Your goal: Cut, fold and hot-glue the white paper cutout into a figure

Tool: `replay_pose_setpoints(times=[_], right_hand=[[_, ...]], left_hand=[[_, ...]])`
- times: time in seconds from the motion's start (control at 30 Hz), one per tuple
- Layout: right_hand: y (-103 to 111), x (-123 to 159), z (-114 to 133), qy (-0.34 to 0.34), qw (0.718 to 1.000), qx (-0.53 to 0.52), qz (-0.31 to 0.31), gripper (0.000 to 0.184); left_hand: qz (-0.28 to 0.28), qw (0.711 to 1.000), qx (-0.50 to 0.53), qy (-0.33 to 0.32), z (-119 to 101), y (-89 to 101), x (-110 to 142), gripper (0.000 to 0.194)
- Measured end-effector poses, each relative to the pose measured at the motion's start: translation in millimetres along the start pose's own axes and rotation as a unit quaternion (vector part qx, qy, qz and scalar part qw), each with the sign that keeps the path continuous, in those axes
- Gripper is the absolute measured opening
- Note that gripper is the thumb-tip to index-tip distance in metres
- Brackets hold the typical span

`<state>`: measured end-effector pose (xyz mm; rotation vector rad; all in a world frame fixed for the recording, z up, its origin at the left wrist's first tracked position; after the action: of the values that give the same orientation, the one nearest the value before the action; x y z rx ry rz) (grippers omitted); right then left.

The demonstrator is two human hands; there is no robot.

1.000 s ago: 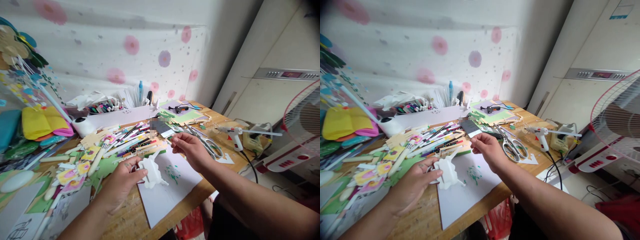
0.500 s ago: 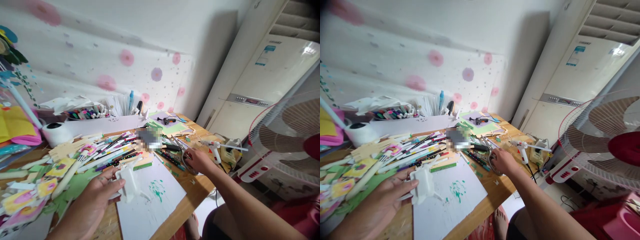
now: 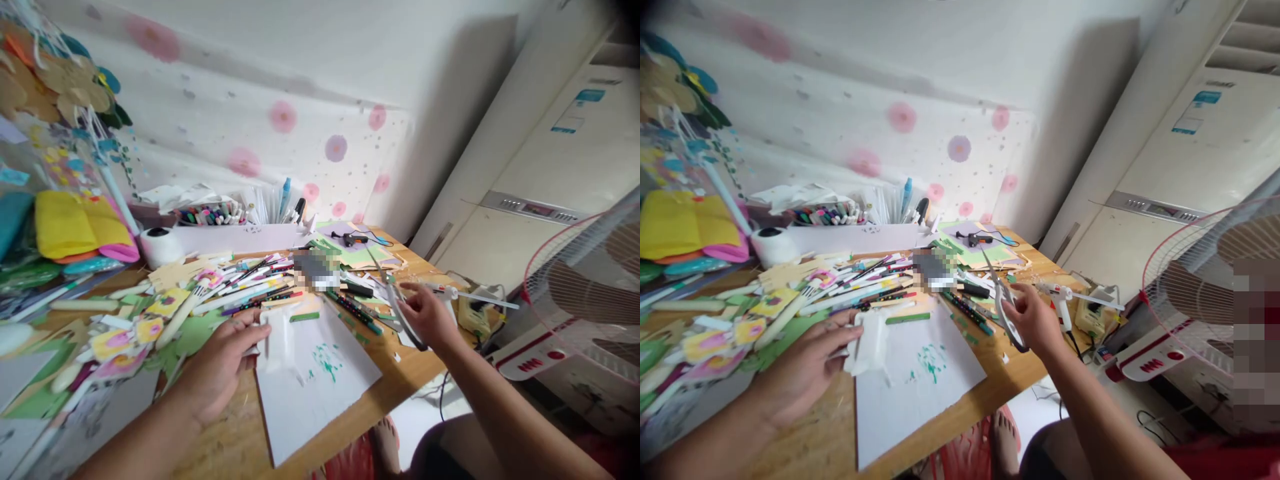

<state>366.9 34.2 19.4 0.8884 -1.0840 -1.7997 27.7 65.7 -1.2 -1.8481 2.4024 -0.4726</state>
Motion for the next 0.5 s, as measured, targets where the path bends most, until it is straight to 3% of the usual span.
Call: replay_pose_setpoints(times=[0.07, 0.13, 0.23, 0.3, 0.4, 0.5], right_hand=[[-0.9, 27.6, 15.7, 0.041, 0.984, -0.162, 0.060, 0.057], [-11.0, 61.4, 34.0, 0.050, 0.921, -0.345, 0.175, 0.055], [-32.0, 106.8, 51.5, -0.026, 0.838, -0.446, 0.314, 0.059], [-38.7, 123.7, 60.2, -0.014, 0.802, -0.473, 0.366, 0.062], [-37.0, 128.1, 65.0, 0.054, 0.794, -0.459, 0.394, 0.068], [-30.2, 123.1, 65.5, 0.093, 0.828, -0.394, 0.389, 0.065]], left_hand=[[0.007, 1.000, -0.012, -0.005, -1.7, -2.7, 0.3, 0.018], [0.008, 1.000, -0.022, 0.006, -1.4, -3.8, 0.1, 0.019], [0.004, 0.999, -0.028, 0.020, 0.0, -3.3, -0.6, 0.019], [0.002, 1.000, -0.024, 0.019, 0.0, -2.6, -0.7, 0.019], [0.008, 1.000, -0.006, 0.013, -1.6, -3.8, 0.0, 0.018], [0.010, 1.000, 0.015, 0.004, -4.8, -6.2, 1.3, 0.011]])
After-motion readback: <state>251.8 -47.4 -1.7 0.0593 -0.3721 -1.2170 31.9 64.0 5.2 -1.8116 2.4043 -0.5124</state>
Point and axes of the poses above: each hand's wrist, its own x-axis away from the middle knuckle, its own y-axis out of the back of the hand, z = x × y, the point moved 5 cm from there along -x, towards the middle knuckle, and after that the axes turned 5 degrees about -y, right-handed, at the moved point
